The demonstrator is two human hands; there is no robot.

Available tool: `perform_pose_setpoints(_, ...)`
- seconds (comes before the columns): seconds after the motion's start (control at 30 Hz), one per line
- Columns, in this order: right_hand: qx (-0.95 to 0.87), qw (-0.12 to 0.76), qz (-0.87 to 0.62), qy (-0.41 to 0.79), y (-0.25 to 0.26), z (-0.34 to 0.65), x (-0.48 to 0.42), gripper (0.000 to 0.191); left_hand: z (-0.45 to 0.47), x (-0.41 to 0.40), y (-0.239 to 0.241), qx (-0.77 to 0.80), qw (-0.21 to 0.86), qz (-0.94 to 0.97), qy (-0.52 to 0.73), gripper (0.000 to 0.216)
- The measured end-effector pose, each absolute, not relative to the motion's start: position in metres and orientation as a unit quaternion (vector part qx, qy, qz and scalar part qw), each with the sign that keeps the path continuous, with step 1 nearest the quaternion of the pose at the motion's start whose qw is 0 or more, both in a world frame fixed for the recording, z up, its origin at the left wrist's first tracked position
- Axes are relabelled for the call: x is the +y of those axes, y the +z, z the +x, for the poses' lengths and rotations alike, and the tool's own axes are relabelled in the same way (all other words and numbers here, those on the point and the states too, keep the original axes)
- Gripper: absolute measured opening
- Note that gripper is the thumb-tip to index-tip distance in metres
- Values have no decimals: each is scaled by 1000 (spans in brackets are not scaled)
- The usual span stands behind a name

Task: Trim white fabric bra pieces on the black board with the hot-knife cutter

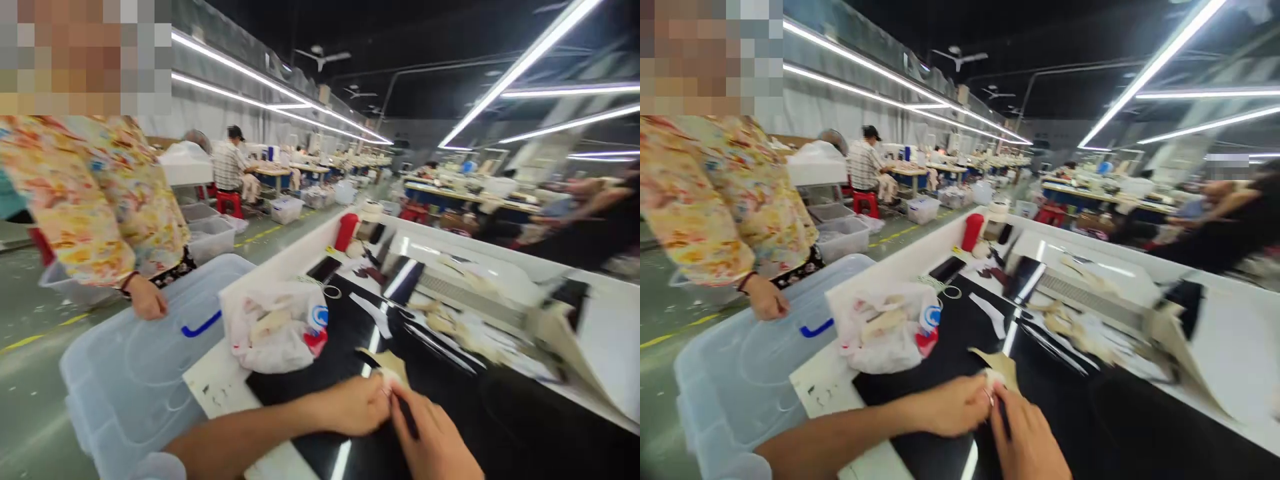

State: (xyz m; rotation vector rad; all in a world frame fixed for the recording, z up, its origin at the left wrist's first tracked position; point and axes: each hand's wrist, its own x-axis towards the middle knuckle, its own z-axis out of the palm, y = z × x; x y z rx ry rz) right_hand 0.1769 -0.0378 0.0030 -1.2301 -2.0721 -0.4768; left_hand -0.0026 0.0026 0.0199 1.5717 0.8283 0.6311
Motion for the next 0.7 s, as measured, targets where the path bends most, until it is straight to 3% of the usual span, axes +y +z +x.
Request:
perform_pose_setpoints(0.1,-746,320,-544,-212,18,164,-49,32,-3,5,13,330,624,661,254,17)
perform_pose_setpoints(0.37,-727,327,-552,-244,29,149,-47,27,-9,3,23,316,636,656,257,26)
perform_pose_setpoints(0.7,-705,325,-575,-259,26,158,-41,31,-11,1,34,335,622,663,245,25)
